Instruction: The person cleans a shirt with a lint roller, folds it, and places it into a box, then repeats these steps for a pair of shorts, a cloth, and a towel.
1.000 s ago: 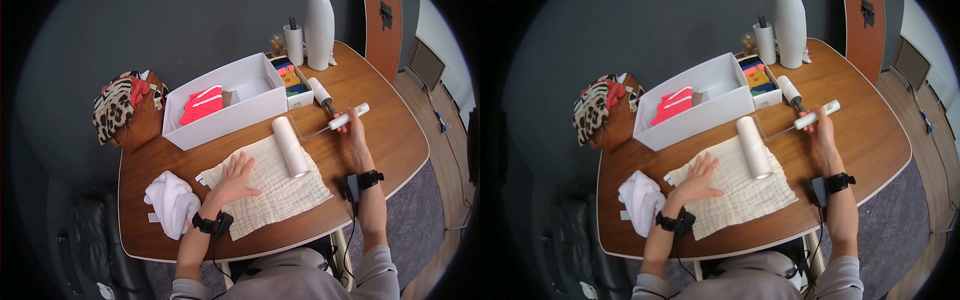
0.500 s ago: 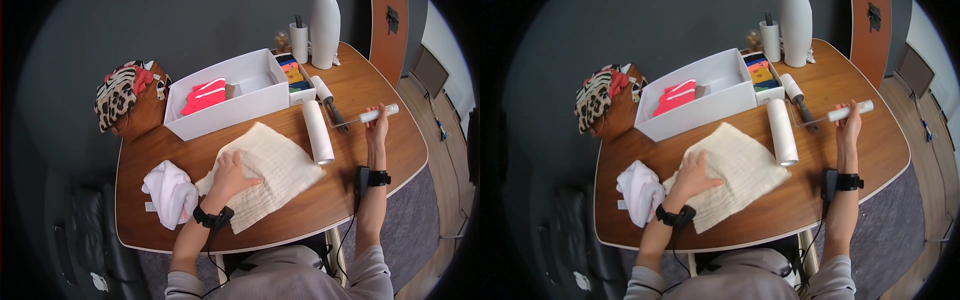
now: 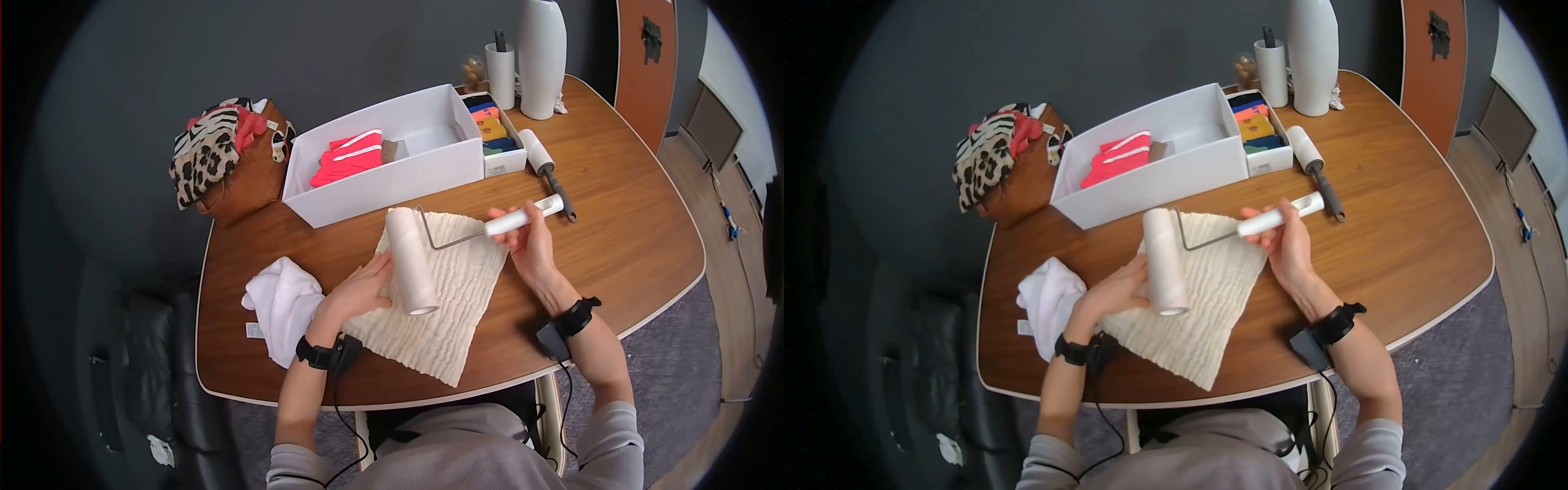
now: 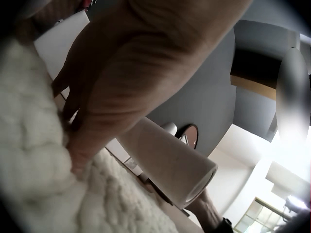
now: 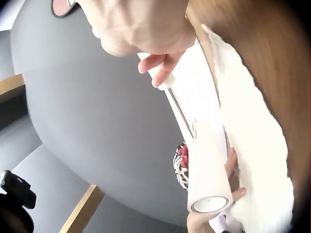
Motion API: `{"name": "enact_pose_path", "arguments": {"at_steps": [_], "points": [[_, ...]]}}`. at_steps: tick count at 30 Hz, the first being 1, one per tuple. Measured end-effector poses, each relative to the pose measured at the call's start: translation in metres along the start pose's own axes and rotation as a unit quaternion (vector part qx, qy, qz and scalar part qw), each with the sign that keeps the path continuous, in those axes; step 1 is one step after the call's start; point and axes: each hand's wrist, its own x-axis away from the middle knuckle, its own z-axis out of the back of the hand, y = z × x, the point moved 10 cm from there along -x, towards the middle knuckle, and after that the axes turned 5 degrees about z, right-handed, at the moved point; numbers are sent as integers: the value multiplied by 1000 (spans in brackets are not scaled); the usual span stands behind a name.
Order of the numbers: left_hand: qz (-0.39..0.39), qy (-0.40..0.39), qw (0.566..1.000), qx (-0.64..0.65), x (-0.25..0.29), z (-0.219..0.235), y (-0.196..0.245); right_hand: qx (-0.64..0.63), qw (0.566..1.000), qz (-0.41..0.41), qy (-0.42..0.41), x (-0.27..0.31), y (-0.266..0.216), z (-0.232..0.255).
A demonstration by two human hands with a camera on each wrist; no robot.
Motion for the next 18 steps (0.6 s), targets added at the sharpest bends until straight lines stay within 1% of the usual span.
{"name": "enact_pose_path", "arguments": {"at_steps": [1,4,7,10,11,13,16,18], "points": [[10,-26,999,26,0,-4,-1,3,1000,-15,-6,0,7,-3],[7,16,1000,22,8,-3,1,43,998,-23,-50,-4,12,-3],[38,8,999,-16,15,-2,6,101,993,13,-56,-7,-4,-4],[42,22,998,-29,21,-3,7,191,979,69,-33,-9,-32,3],[42,32,998,-30,22,-3,7,192,977,96,-15,-14,-40,11],[42,52,997,-31,25,-2,8,198,972,120,32,-19,-57,25],[73,70,994,-40,31,0,10,200,966,150,64,-33,-80,58],[106,59,991,-58,35,1,15,190,963,166,94,-40,-96,81]]}}
